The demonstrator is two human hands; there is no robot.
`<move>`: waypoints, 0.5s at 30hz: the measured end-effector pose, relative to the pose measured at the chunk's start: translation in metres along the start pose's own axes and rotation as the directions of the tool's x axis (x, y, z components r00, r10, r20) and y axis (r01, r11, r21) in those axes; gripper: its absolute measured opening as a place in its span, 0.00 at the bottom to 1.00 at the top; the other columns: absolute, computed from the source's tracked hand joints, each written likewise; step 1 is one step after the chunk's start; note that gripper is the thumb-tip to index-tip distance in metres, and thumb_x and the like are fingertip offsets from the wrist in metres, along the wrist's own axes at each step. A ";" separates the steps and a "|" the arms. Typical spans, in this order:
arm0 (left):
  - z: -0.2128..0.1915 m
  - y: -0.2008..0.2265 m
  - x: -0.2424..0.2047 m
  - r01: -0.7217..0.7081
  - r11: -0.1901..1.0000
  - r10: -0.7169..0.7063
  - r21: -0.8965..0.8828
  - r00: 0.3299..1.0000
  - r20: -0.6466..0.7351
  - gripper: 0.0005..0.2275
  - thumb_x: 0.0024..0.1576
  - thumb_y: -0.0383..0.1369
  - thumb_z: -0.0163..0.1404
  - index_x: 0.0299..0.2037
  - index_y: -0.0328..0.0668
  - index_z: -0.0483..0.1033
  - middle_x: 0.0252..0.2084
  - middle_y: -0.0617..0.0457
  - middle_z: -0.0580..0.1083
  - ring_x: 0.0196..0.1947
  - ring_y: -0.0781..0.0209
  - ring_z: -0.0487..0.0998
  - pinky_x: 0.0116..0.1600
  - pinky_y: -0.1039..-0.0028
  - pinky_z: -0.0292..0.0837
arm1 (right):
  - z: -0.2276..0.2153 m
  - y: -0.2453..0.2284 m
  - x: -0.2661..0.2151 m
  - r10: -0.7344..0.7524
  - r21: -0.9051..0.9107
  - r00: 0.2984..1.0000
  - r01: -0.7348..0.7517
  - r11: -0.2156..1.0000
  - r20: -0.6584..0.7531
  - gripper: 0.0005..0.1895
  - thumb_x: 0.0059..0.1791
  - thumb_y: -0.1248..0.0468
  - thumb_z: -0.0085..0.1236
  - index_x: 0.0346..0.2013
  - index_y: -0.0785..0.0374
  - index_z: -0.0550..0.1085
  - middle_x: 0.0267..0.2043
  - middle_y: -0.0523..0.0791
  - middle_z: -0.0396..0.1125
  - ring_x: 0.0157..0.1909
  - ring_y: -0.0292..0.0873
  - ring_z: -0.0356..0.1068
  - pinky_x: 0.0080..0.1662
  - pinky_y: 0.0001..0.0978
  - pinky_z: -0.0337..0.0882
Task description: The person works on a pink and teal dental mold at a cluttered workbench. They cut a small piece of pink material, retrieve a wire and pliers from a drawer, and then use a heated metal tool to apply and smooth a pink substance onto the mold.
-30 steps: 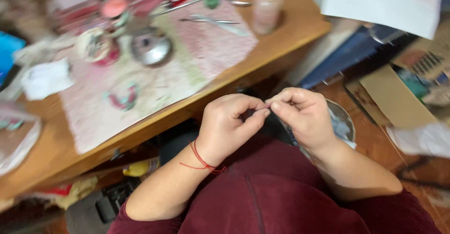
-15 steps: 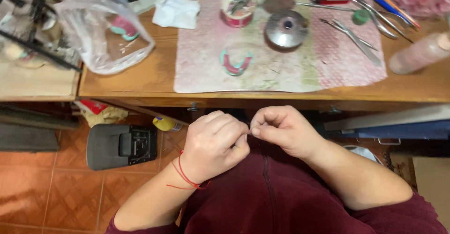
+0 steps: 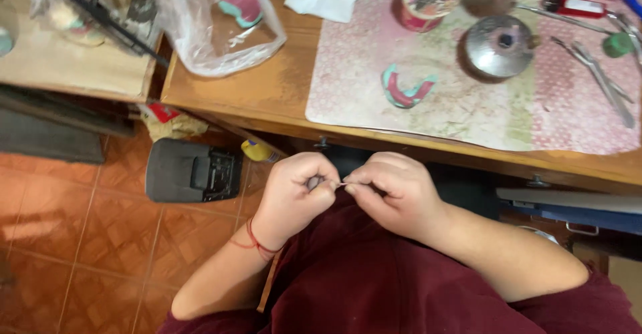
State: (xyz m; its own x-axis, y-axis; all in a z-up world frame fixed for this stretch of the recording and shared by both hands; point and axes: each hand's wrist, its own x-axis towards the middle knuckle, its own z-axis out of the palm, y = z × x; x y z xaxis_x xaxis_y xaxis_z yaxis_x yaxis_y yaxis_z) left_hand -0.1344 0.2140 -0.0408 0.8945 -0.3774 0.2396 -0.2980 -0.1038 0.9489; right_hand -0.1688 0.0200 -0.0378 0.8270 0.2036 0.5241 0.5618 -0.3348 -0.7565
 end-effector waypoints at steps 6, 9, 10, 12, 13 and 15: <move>0.001 0.003 0.006 -0.208 0.954 0.223 0.213 0.973 -0.049 0.07 0.48 0.23 0.54 0.20 0.45 0.74 0.15 0.54 0.65 0.16 0.51 0.69 0.24 0.68 0.67 | 0.008 0.009 0.006 -0.095 -0.101 0.996 0.094 0.990 -0.003 0.04 0.49 0.68 0.61 0.29 0.60 0.78 0.23 0.45 0.66 0.23 0.49 0.68 0.27 0.38 0.70; 0.004 -0.005 0.008 -0.332 0.853 0.374 0.403 0.927 -0.027 0.07 0.47 0.23 0.49 0.20 0.47 0.71 0.17 0.55 0.64 0.18 0.53 0.70 0.25 0.70 0.69 | 0.014 0.011 0.006 -0.131 -0.149 0.991 0.130 0.980 0.008 0.06 0.49 0.67 0.62 0.27 0.60 0.77 0.23 0.45 0.66 0.23 0.50 0.68 0.26 0.39 0.69; 0.002 0.000 0.009 -0.329 0.853 0.372 0.404 0.928 -0.030 0.07 0.47 0.23 0.49 0.20 0.47 0.71 0.17 0.55 0.64 0.18 0.53 0.70 0.25 0.70 0.69 | 0.014 0.015 0.005 -0.131 -0.147 0.991 0.131 0.980 0.011 0.06 0.49 0.67 0.62 0.27 0.60 0.77 0.23 0.45 0.66 0.23 0.50 0.68 0.26 0.39 0.69; 0.000 0.010 0.010 -0.395 0.735 0.467 0.551 0.884 0.010 0.07 0.46 0.22 0.46 0.20 0.47 0.69 0.18 0.55 0.64 0.19 0.54 0.70 0.25 0.71 0.69 | 0.013 0.023 0.003 -0.003 -0.006 0.999 0.003 1.000 0.047 0.09 0.49 0.63 0.63 0.25 0.60 0.76 0.21 0.46 0.64 0.23 0.54 0.67 0.25 0.44 0.66; -0.002 0.011 0.009 -0.394 0.736 0.467 0.551 0.884 0.010 0.07 0.46 0.22 0.46 0.20 0.47 0.69 0.18 0.55 0.64 0.19 0.54 0.70 0.25 0.71 0.69 | 0.014 0.021 0.004 -0.002 -0.006 0.999 0.002 1.000 0.048 0.09 0.49 0.63 0.63 0.25 0.60 0.76 0.21 0.46 0.64 0.23 0.54 0.67 0.25 0.44 0.66; -0.007 0.015 0.009 -0.395 0.748 0.436 0.533 0.898 0.055 0.07 0.47 0.23 0.46 0.21 0.48 0.69 0.19 0.55 0.64 0.20 0.54 0.69 0.27 0.71 0.68 | 0.015 0.018 0.005 0.184 0.338 0.980 -0.201 0.920 0.081 0.07 0.48 0.69 0.58 0.25 0.64 0.74 0.20 0.41 0.58 0.23 0.35 0.59 0.27 0.34 0.65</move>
State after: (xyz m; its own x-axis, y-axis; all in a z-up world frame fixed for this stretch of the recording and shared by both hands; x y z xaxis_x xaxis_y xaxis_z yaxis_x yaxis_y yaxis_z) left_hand -0.1283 0.2150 -0.0229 0.6555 -0.4346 0.6176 -0.7542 -0.4186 0.5059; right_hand -0.1544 0.0291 -0.0542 0.9153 0.2123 0.3423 0.3577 -0.0380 -0.9331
